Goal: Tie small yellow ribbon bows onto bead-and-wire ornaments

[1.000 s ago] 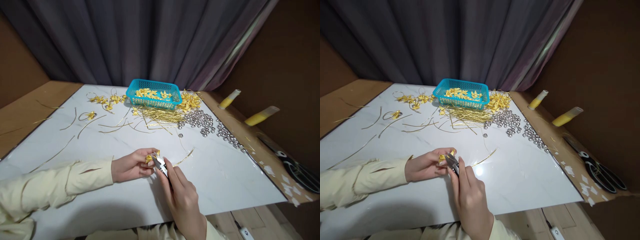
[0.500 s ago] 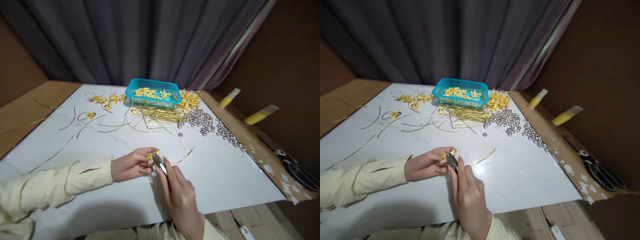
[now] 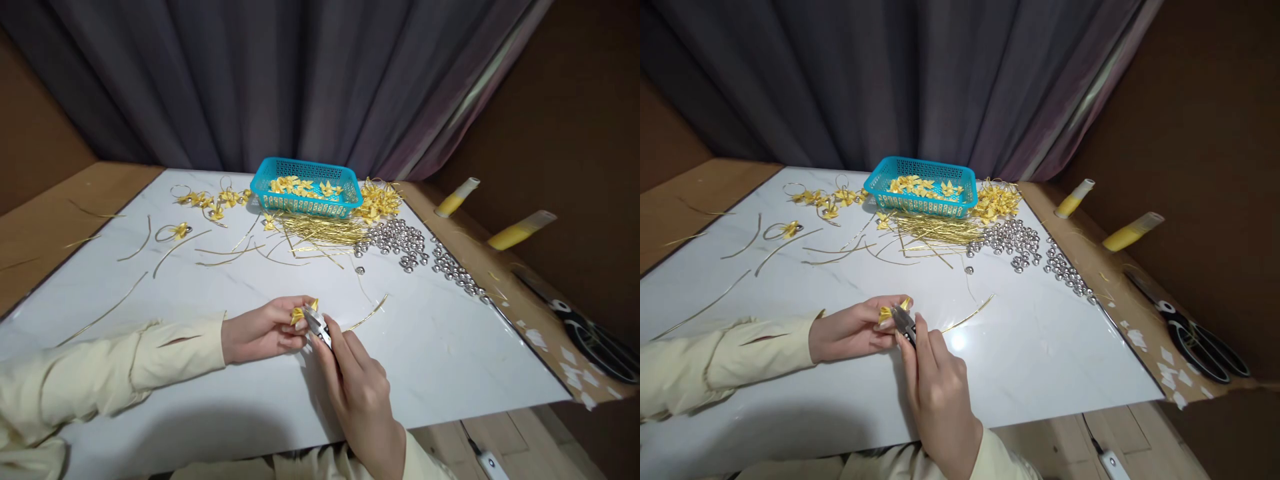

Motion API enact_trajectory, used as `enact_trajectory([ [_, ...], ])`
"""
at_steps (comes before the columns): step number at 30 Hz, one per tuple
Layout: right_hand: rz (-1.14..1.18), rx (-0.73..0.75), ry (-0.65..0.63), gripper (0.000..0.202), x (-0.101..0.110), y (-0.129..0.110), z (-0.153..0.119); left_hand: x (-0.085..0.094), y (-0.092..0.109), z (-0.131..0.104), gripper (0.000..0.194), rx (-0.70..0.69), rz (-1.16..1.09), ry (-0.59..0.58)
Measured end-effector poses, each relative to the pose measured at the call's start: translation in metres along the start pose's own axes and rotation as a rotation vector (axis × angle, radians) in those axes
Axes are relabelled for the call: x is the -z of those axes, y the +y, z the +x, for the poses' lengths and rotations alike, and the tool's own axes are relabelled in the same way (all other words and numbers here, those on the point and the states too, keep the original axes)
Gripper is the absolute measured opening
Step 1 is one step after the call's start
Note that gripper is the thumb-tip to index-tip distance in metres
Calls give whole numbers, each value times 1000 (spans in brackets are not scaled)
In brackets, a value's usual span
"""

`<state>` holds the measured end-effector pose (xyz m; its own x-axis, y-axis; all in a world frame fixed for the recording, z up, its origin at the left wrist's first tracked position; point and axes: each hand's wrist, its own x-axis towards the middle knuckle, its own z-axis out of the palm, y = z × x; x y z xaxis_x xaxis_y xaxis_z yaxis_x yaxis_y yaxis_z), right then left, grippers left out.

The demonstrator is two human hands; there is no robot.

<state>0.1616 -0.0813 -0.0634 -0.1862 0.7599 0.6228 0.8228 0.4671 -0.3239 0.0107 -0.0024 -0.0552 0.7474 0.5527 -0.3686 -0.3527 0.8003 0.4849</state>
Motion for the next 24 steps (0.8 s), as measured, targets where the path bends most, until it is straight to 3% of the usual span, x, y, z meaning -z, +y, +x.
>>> enact_trajectory([
  [7, 151, -38, 28, 29, 0, -1, 1, 0, 1, 2, 15, -17, 10, -16],
  [24, 142, -48, 5, 25, -1, 0, 1, 2, 1, 3, 20, -22, 55, 11],
])
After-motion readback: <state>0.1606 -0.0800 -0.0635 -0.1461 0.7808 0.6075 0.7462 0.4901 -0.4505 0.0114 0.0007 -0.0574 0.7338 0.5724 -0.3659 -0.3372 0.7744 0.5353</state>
